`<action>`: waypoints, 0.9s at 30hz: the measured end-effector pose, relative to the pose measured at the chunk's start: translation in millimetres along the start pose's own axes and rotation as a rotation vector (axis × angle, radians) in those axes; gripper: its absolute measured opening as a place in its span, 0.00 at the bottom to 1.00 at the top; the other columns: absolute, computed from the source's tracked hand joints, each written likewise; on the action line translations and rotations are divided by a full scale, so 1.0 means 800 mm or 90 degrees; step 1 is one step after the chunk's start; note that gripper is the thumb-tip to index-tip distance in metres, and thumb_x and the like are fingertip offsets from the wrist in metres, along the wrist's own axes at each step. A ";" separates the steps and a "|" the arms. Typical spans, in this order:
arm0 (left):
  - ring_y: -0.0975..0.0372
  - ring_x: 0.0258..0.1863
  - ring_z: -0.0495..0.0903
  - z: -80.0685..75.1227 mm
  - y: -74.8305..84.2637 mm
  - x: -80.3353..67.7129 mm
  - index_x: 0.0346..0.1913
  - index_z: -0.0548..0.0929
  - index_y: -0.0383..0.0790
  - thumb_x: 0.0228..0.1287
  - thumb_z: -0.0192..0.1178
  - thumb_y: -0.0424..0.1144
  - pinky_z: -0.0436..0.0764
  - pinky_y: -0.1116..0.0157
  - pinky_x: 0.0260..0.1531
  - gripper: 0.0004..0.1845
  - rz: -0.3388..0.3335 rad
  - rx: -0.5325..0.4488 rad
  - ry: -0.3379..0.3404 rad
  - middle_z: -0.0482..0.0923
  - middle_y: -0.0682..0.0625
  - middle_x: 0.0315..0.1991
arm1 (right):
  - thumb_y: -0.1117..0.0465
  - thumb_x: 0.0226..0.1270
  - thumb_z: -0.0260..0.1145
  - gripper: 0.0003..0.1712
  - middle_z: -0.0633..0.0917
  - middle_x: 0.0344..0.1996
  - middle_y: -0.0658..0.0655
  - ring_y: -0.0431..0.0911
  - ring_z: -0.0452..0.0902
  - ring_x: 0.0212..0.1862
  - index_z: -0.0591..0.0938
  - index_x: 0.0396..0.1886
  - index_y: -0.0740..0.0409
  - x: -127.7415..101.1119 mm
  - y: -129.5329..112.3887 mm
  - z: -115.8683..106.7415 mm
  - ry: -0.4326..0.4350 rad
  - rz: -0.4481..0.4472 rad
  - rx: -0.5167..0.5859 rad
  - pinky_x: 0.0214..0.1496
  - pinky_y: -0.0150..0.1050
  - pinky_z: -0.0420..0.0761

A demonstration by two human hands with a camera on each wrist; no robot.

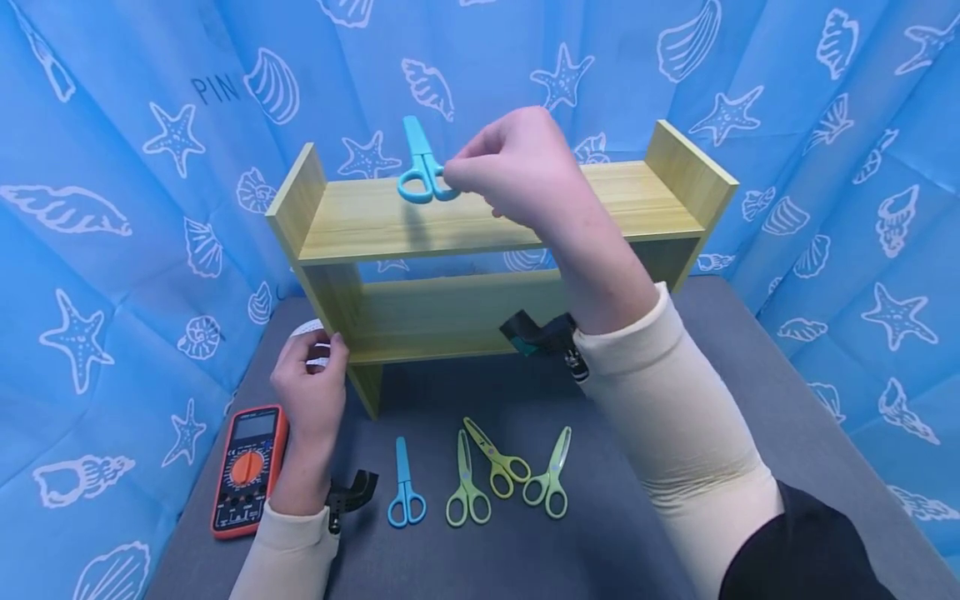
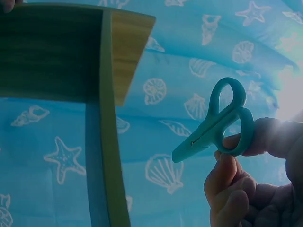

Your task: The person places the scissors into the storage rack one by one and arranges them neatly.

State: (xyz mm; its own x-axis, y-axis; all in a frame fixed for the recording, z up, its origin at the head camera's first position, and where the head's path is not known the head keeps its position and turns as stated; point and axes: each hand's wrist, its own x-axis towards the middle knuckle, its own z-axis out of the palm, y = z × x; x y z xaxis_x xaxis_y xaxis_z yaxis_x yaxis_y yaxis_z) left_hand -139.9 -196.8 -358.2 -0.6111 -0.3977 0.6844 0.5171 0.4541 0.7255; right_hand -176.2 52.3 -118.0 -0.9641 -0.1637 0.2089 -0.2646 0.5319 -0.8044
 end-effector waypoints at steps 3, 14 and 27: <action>0.68 0.36 0.77 0.000 0.011 0.001 0.40 0.84 0.19 0.66 0.62 0.22 0.76 0.74 0.35 0.05 0.007 0.001 0.004 0.81 0.31 0.37 | 0.59 0.66 0.67 0.08 0.76 0.20 0.50 0.42 0.63 0.21 0.91 0.32 0.50 0.014 -0.011 0.021 -0.021 -0.011 -0.022 0.24 0.34 0.65; 0.65 0.36 0.77 -0.001 0.014 0.002 0.40 0.84 0.19 0.65 0.62 0.21 0.76 0.74 0.35 0.05 0.014 -0.005 -0.010 0.81 0.31 0.37 | 0.58 0.60 0.67 0.24 0.59 0.08 0.46 0.40 0.51 0.14 0.66 0.09 0.51 0.053 -0.028 0.088 -0.072 0.009 -0.100 0.19 0.34 0.54; 0.66 0.36 0.77 -0.003 0.013 0.002 0.41 0.84 0.20 0.65 0.62 0.21 0.75 0.74 0.34 0.05 0.005 0.008 -0.020 0.80 0.31 0.38 | 0.53 0.65 0.66 0.22 0.70 0.10 0.47 0.41 0.73 0.18 0.72 0.13 0.51 0.062 -0.030 0.134 -0.074 0.007 -0.230 0.19 0.32 0.63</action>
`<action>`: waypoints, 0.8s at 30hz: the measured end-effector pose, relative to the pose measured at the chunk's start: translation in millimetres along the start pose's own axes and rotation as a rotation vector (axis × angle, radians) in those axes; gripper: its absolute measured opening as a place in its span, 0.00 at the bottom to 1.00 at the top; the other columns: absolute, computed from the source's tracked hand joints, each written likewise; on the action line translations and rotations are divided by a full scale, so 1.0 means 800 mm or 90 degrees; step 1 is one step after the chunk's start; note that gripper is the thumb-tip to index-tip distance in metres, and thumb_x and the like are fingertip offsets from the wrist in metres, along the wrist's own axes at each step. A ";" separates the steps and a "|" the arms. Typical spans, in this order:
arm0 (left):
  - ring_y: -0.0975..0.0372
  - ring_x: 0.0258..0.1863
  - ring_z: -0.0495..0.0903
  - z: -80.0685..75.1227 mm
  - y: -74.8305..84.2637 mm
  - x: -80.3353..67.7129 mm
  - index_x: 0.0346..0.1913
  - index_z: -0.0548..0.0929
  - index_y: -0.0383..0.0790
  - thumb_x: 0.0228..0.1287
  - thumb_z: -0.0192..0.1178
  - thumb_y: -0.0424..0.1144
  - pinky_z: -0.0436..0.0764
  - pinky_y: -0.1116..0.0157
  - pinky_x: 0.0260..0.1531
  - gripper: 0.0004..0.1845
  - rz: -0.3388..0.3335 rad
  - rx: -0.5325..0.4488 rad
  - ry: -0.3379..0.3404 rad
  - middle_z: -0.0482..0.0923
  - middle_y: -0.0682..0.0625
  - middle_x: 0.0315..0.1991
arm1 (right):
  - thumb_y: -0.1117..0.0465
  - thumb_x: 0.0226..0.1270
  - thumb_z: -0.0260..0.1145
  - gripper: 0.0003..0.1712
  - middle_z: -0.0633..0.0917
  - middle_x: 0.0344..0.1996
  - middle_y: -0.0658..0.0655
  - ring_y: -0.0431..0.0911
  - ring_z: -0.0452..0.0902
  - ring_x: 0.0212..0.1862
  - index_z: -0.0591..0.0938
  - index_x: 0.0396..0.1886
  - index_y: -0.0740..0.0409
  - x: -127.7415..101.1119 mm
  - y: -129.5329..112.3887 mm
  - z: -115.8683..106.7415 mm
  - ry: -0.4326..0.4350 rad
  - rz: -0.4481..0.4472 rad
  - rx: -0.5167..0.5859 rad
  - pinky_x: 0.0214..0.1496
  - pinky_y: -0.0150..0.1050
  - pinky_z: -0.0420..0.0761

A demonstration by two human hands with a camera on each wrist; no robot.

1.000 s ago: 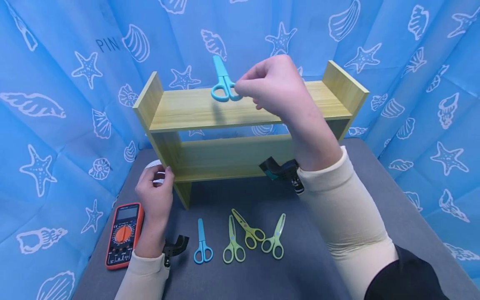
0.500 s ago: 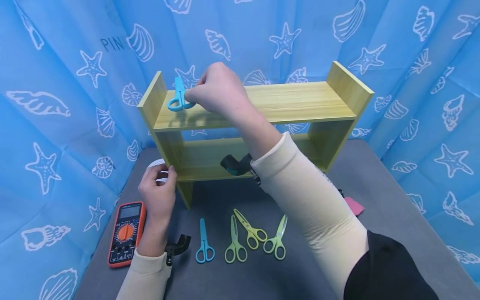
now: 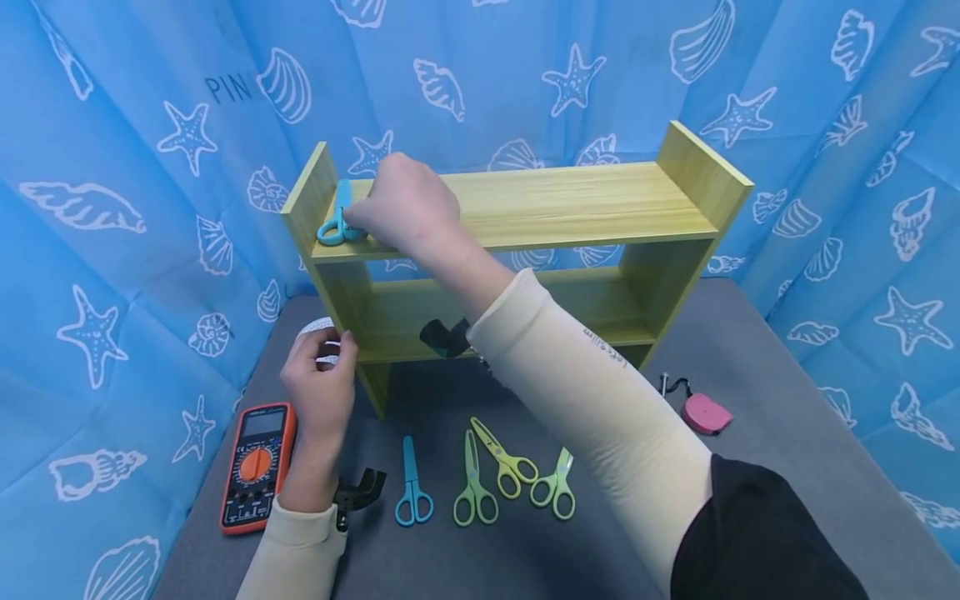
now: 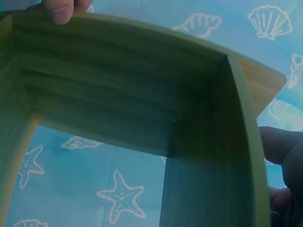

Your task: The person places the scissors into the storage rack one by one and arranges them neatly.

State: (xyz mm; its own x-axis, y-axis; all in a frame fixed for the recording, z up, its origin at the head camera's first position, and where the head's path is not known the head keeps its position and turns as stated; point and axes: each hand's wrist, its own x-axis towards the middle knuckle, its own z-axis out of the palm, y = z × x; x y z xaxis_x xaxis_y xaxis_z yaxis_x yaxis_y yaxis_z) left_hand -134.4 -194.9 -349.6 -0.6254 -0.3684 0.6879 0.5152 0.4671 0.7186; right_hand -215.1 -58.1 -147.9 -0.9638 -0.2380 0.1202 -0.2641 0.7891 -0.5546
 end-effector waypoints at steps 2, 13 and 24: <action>0.66 0.35 0.77 0.000 0.001 0.000 0.41 0.84 0.20 0.65 0.62 0.21 0.75 0.73 0.34 0.05 -0.001 -0.003 0.002 0.80 0.31 0.38 | 0.51 0.67 0.65 0.25 0.68 0.09 0.47 0.41 0.70 0.16 0.71 0.12 0.51 -0.004 -0.001 0.000 -0.001 -0.011 -0.001 0.18 0.32 0.60; 0.66 0.34 0.77 0.005 0.005 0.001 0.37 0.84 0.20 0.62 0.62 0.20 0.74 0.75 0.32 0.03 0.019 0.005 0.028 0.81 0.31 0.35 | 0.48 0.73 0.63 0.13 0.82 0.26 0.45 0.41 0.74 0.29 0.89 0.36 0.47 -0.064 0.024 -0.035 0.059 -0.110 0.115 0.31 0.36 0.71; 0.69 0.35 0.77 0.008 -0.023 -0.003 0.37 0.85 0.22 0.64 0.63 0.22 0.74 0.76 0.31 0.04 0.021 0.007 0.031 0.81 0.34 0.35 | 0.50 0.70 0.69 0.14 0.86 0.40 0.45 0.42 0.81 0.38 0.89 0.48 0.50 -0.134 0.085 -0.048 0.136 -0.111 0.214 0.39 0.40 0.80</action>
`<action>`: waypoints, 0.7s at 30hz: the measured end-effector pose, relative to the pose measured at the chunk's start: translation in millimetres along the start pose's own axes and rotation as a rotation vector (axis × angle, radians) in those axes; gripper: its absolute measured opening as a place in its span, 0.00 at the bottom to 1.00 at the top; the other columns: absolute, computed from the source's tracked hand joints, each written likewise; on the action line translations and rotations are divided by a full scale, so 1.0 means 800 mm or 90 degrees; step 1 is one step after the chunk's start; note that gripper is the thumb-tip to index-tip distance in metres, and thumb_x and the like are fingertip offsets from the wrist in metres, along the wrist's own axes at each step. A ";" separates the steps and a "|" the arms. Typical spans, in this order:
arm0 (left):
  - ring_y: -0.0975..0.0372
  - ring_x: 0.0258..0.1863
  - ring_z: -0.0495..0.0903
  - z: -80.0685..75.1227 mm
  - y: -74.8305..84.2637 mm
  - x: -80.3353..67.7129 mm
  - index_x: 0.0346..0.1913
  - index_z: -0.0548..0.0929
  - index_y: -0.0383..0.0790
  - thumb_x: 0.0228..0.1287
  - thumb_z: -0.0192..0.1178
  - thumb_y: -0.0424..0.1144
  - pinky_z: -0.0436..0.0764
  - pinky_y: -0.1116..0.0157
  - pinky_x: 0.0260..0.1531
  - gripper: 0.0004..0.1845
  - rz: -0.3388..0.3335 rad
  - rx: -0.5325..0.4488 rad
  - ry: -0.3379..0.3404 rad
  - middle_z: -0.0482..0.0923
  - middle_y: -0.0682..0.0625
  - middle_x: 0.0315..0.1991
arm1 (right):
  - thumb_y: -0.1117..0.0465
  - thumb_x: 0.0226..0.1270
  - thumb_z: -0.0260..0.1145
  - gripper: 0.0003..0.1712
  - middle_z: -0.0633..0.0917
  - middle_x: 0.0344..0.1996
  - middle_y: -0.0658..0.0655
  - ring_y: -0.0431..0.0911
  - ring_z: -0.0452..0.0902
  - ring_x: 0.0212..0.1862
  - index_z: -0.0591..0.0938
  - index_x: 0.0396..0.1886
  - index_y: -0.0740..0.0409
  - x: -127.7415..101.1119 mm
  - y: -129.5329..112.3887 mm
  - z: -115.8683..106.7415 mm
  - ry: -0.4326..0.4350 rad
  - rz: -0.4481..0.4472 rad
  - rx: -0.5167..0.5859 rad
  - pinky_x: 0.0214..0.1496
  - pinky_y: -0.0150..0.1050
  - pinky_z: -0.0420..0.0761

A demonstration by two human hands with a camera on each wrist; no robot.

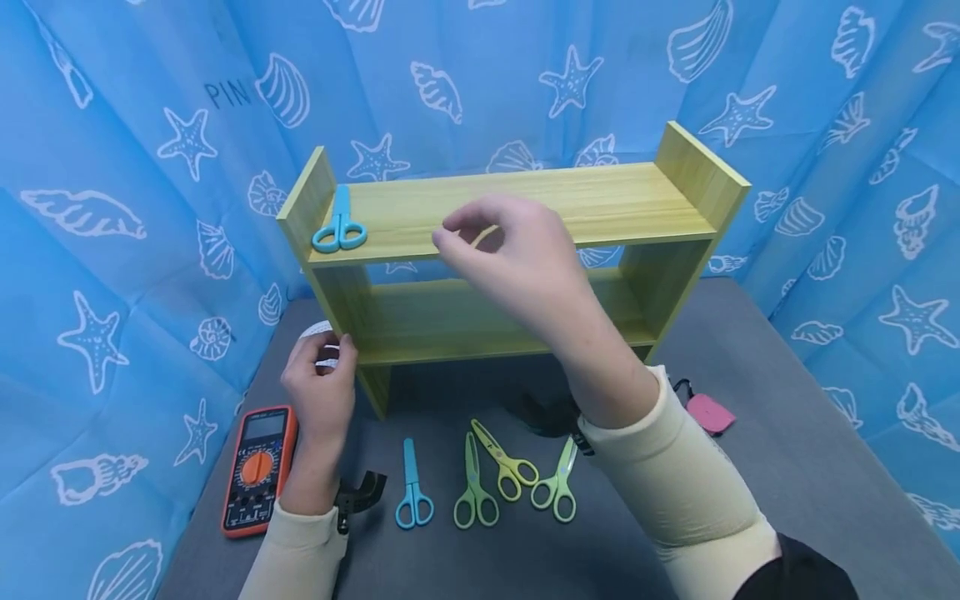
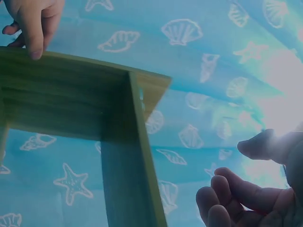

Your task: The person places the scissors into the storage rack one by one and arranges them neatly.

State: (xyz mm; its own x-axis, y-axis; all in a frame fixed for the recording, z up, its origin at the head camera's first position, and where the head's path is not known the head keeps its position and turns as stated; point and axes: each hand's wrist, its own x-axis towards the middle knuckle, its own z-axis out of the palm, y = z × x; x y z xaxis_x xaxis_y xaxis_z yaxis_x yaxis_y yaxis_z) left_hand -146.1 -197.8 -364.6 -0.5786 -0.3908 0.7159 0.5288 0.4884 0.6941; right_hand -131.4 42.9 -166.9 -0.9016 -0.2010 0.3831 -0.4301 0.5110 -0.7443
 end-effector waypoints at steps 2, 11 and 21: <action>0.69 0.34 0.77 0.000 0.011 0.000 0.37 0.84 0.21 0.63 0.62 0.22 0.74 0.77 0.31 0.04 0.004 -0.006 0.002 0.80 0.33 0.34 | 0.50 0.70 0.69 0.14 0.86 0.41 0.46 0.42 0.81 0.40 0.88 0.48 0.51 -0.012 0.008 -0.008 0.017 -0.001 0.003 0.41 0.42 0.80; 0.68 0.34 0.77 0.002 0.025 -0.002 0.37 0.84 0.20 0.63 0.61 0.21 0.74 0.76 0.32 0.04 -0.007 -0.013 0.005 0.80 0.32 0.35 | 0.55 0.69 0.71 0.11 0.85 0.40 0.47 0.40 0.81 0.42 0.88 0.48 0.52 -0.066 0.048 -0.030 0.059 -0.011 0.009 0.42 0.43 0.82; 0.68 0.34 0.77 0.000 0.024 -0.001 0.36 0.84 0.19 0.63 0.62 0.20 0.75 0.77 0.32 0.04 -0.001 -0.014 0.012 0.80 0.31 0.34 | 0.63 0.66 0.73 0.11 0.85 0.40 0.46 0.39 0.80 0.42 0.88 0.48 0.54 -0.116 0.111 -0.026 0.076 -0.071 0.021 0.40 0.34 0.83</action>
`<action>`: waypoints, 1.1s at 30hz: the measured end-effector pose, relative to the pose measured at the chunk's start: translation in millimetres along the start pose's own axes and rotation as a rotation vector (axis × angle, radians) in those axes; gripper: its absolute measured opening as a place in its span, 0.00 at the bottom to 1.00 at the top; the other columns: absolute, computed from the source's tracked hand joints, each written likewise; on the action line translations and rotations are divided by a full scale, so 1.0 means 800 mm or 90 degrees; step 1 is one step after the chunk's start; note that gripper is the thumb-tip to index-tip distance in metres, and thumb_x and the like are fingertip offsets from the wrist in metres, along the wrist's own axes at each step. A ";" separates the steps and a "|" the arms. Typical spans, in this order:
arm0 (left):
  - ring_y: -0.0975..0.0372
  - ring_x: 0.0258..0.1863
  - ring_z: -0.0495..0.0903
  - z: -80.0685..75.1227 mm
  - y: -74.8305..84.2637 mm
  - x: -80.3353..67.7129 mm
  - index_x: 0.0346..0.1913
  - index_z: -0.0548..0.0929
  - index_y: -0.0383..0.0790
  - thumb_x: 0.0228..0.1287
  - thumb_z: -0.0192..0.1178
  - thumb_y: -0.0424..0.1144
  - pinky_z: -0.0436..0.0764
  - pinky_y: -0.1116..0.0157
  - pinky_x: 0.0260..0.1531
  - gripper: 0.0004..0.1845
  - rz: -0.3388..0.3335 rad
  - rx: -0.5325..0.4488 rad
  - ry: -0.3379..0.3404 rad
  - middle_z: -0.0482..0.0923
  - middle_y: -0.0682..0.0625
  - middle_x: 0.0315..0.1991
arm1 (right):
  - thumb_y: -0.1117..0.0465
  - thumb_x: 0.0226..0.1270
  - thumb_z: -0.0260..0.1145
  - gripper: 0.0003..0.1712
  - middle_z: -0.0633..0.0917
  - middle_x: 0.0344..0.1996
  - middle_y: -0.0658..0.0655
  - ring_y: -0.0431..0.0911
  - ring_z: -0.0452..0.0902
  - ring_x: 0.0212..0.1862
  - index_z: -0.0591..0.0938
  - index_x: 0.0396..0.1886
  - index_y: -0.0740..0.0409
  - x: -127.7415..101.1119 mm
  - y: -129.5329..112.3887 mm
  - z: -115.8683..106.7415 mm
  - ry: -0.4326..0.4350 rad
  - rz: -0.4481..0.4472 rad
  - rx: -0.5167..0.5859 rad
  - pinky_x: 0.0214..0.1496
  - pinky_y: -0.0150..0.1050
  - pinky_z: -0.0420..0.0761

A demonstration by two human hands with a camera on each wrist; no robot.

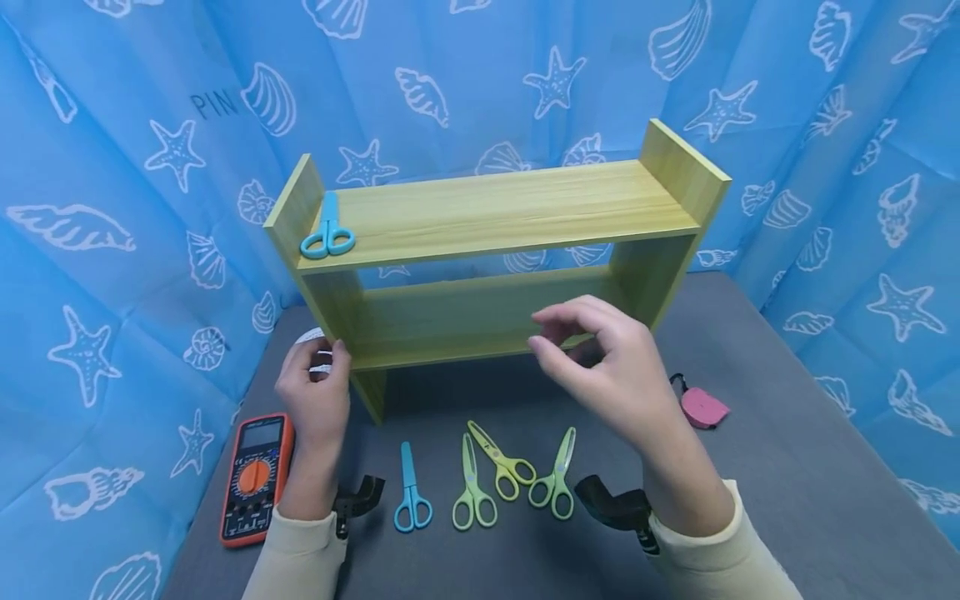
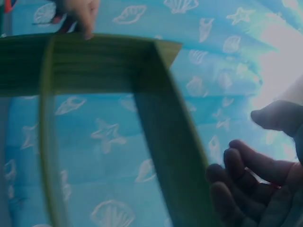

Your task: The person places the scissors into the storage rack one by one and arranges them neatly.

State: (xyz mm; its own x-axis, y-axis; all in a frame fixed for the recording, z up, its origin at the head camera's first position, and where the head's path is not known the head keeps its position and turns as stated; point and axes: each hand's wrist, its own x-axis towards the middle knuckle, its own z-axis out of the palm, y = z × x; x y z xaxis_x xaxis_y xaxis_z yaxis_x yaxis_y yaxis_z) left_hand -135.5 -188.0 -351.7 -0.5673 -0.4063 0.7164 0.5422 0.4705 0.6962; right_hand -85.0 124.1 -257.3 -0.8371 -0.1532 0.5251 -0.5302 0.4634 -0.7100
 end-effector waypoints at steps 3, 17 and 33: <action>0.69 0.34 0.77 0.000 -0.001 -0.001 0.37 0.84 0.19 0.64 0.62 0.21 0.75 0.76 0.32 0.04 -0.002 0.003 0.000 0.80 0.31 0.34 | 0.65 0.64 0.74 0.12 0.85 0.40 0.45 0.40 0.81 0.41 0.88 0.48 0.55 -0.014 0.018 0.003 0.009 -0.008 0.006 0.42 0.34 0.84; 0.69 0.34 0.77 0.000 -0.003 -0.003 0.39 0.84 0.20 0.65 0.62 0.23 0.75 0.74 0.34 0.05 -0.013 0.002 -0.002 0.80 0.32 0.35 | 0.64 0.61 0.78 0.16 0.85 0.41 0.44 0.41 0.82 0.42 0.86 0.49 0.53 -0.087 0.108 0.020 -0.033 0.073 -0.051 0.44 0.38 0.85; 0.69 0.34 0.78 0.001 -0.026 -0.005 0.38 0.86 0.23 0.65 0.64 0.25 0.75 0.76 0.32 0.05 -0.009 0.012 0.007 0.82 0.36 0.34 | 0.67 0.55 0.80 0.13 0.81 0.29 0.46 0.40 0.77 0.30 0.87 0.40 0.57 -0.158 0.166 0.070 -0.094 0.218 -0.069 0.32 0.35 0.79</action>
State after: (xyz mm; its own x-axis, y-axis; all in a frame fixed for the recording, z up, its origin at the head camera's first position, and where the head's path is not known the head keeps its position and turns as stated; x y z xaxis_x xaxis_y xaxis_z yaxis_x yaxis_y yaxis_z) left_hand -145.2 -195.3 -369.6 -0.5680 -0.4216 0.7068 0.5221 0.4792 0.7055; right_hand -57.4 156.2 -444.3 -0.9777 -0.0937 0.1880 -0.2063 0.5984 -0.7742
